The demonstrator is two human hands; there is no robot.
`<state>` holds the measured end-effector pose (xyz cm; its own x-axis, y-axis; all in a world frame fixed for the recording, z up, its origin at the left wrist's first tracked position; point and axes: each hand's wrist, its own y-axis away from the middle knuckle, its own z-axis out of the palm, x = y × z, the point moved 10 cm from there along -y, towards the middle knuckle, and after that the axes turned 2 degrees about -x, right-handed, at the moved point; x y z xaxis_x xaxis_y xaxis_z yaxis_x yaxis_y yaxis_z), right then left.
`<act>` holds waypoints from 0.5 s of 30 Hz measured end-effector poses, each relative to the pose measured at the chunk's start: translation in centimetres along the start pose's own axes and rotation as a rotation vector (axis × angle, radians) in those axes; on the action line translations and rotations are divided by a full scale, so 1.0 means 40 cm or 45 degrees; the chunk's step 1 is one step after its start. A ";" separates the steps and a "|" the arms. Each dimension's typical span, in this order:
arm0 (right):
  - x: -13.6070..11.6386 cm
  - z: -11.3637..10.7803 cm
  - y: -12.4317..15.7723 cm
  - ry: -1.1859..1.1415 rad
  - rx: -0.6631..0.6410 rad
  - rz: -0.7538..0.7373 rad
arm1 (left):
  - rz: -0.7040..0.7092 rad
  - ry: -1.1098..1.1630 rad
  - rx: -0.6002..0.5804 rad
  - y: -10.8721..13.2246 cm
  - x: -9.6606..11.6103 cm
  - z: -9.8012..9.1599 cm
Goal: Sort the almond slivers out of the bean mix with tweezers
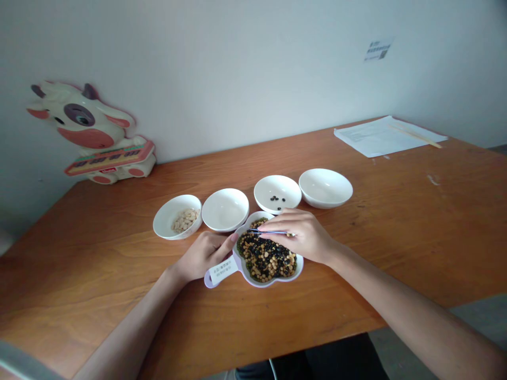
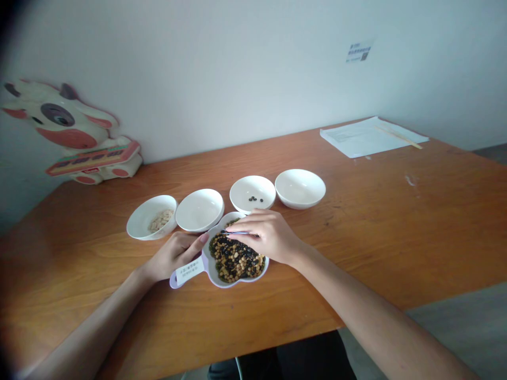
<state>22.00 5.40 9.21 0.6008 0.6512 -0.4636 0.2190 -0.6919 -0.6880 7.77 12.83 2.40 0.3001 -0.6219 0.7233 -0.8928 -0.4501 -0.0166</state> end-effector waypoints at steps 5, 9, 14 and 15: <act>0.004 0.003 0.003 0.002 -0.007 -0.002 | 0.001 -0.002 0.001 0.000 0.000 0.000; 0.006 0.003 0.006 0.010 -0.007 -0.003 | -0.027 0.007 -0.008 0.001 -0.004 0.002; 0.011 0.001 0.010 0.035 -0.008 0.018 | -0.044 0.016 -0.018 0.000 -0.009 0.002; 0.012 0.000 0.010 0.043 -0.006 0.023 | -0.050 0.016 -0.020 0.001 -0.011 0.002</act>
<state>22.36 5.44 8.69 0.6301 0.6280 -0.4568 0.2114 -0.7048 -0.6772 7.65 13.02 2.03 0.3310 -0.5955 0.7320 -0.8856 -0.4639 0.0230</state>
